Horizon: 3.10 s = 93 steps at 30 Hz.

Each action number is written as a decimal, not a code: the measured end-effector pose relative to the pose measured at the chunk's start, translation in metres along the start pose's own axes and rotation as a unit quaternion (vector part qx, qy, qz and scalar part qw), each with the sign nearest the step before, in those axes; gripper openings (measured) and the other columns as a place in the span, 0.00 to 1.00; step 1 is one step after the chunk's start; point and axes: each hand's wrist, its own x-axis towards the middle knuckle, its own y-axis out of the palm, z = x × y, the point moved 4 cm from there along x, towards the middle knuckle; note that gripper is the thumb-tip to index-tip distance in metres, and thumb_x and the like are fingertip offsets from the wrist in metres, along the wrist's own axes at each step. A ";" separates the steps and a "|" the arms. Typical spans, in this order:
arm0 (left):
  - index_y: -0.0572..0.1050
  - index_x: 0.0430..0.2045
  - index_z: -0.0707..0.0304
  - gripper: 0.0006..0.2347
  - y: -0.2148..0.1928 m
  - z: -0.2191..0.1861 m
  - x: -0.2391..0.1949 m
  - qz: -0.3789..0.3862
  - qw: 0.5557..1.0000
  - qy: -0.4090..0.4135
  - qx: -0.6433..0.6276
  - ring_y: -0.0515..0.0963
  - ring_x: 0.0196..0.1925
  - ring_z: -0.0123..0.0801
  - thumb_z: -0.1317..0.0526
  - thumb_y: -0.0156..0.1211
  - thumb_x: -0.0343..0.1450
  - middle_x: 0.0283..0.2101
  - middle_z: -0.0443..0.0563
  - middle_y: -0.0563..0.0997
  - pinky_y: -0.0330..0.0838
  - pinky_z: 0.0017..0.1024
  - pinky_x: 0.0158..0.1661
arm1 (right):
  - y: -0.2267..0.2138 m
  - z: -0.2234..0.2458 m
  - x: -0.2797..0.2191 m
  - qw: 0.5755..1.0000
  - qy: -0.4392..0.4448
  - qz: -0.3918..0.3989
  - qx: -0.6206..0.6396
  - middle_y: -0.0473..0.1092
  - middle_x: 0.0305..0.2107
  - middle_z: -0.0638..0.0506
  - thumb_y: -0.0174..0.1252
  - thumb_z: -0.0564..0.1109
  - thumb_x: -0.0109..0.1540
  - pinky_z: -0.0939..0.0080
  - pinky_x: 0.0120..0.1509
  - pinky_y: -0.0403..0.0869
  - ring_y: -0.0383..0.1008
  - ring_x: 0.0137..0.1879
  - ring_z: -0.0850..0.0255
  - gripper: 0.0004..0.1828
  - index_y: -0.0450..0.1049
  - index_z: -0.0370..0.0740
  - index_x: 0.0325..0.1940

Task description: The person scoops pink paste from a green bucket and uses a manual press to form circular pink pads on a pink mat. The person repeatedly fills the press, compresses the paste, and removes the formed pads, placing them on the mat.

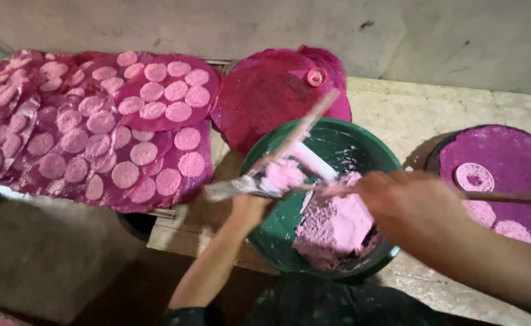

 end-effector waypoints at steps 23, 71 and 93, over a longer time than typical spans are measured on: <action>0.68 0.61 0.59 0.22 0.005 -0.007 -0.002 -0.030 0.952 0.269 0.142 0.76 0.57 0.42 0.54 0.52 0.72 0.61 0.53 0.74 0.73 0.38 0.52 | -0.031 0.017 0.020 0.990 -0.092 -0.004 -0.107 0.72 0.28 0.51 0.56 0.43 0.56 0.53 0.31 0.76 0.78 0.32 0.53 0.09 0.72 0.44 0.40; 0.47 0.76 0.59 0.43 -0.022 -0.062 0.007 -0.190 0.957 0.042 0.216 0.76 0.59 0.66 0.49 0.65 0.67 0.64 0.79 0.68 0.78 0.46 0.49 | 0.174 -0.036 0.030 0.729 0.131 0.008 0.672 0.66 0.27 0.57 0.52 0.44 0.67 0.65 0.34 0.66 0.61 0.31 0.68 0.23 0.71 0.38 0.67; 0.71 0.56 0.71 0.24 0.068 -0.062 -0.071 0.302 0.886 0.013 -0.352 0.79 0.54 0.39 0.69 0.69 0.64 0.52 0.53 0.80 0.77 0.36 0.54 | 0.062 -0.026 -0.046 0.542 -0.074 -0.342 0.764 0.61 0.67 0.31 0.53 0.56 0.69 0.50 0.48 0.81 0.77 0.55 0.44 0.41 0.44 0.40 0.79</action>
